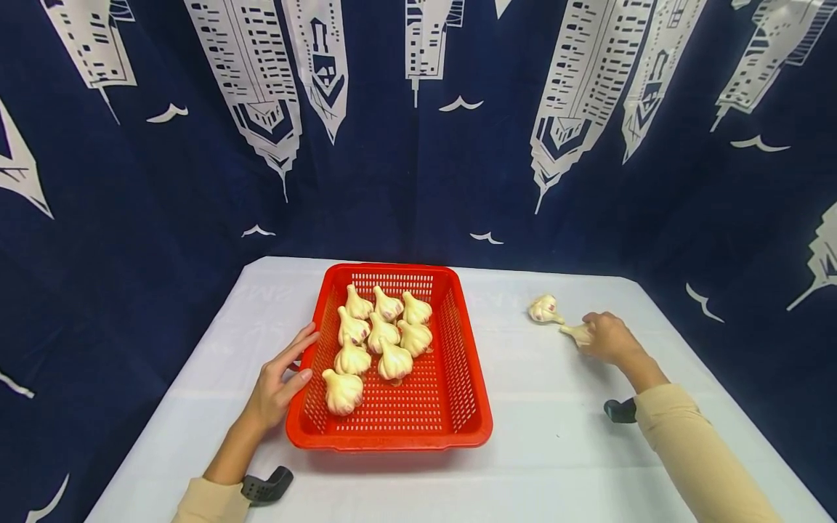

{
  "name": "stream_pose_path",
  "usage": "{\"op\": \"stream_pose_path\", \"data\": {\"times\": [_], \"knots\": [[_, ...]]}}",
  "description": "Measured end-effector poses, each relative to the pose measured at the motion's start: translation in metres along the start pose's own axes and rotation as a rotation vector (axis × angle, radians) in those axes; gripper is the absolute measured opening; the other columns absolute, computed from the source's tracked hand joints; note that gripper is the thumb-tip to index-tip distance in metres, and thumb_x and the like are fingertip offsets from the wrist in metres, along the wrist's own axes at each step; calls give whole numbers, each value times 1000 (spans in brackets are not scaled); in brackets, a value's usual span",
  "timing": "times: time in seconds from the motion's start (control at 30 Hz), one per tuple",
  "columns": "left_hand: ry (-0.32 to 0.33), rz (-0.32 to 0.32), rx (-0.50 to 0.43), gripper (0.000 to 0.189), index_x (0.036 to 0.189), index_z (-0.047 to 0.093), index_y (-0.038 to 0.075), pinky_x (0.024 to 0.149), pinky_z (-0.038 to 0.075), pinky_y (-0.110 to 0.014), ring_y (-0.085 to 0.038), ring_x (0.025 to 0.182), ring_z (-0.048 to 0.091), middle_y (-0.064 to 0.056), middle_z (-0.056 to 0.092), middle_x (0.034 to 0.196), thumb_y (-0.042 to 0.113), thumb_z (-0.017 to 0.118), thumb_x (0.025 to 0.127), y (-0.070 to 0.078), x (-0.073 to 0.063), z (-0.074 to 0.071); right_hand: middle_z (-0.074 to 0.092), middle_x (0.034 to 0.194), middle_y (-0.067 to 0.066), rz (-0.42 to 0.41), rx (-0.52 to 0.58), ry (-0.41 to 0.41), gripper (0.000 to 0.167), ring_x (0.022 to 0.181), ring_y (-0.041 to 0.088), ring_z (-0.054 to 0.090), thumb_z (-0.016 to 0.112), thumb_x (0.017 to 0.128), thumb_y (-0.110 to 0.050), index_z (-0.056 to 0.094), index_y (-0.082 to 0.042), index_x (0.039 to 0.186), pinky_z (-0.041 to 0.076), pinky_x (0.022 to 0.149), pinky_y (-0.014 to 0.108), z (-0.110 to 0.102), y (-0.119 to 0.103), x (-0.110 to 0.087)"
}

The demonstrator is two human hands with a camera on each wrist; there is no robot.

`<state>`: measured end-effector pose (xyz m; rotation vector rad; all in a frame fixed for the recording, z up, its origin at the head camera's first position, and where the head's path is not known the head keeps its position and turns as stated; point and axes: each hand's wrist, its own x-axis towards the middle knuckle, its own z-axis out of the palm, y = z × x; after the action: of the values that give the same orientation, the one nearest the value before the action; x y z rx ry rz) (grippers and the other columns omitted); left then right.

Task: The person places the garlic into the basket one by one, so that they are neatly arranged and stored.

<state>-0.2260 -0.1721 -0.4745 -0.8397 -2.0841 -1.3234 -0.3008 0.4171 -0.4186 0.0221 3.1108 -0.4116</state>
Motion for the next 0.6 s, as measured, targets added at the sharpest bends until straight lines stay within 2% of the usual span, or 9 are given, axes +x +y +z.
{"op": "stream_pose_path", "data": {"times": [0.17,0.3,0.6], "knots": [[-16,-2,-1,53,136,56,-4,76,43,-23,-8,120,53,-21,46,148,3,55,83,0,0,0,55,111,36,2,-1,22,70,93,42,56,79,73,-16,49,15,128,47,84,57,-1,4,-6],[-9,-3,-9,53,136,56,-3,76,43,-24,-8,120,53,-21,46,148,3,55,83,1,0,0,56,108,35,-21,13,73,71,88,40,55,80,71,-20,51,15,125,48,78,52,-2,4,-10],[-18,-9,-7,53,136,55,-3,77,44,-23,-7,117,54,-20,45,148,3,54,83,0,0,-1,57,108,33,-149,46,194,66,90,40,55,81,71,-22,57,13,121,47,78,53,-3,-4,-16]]}}
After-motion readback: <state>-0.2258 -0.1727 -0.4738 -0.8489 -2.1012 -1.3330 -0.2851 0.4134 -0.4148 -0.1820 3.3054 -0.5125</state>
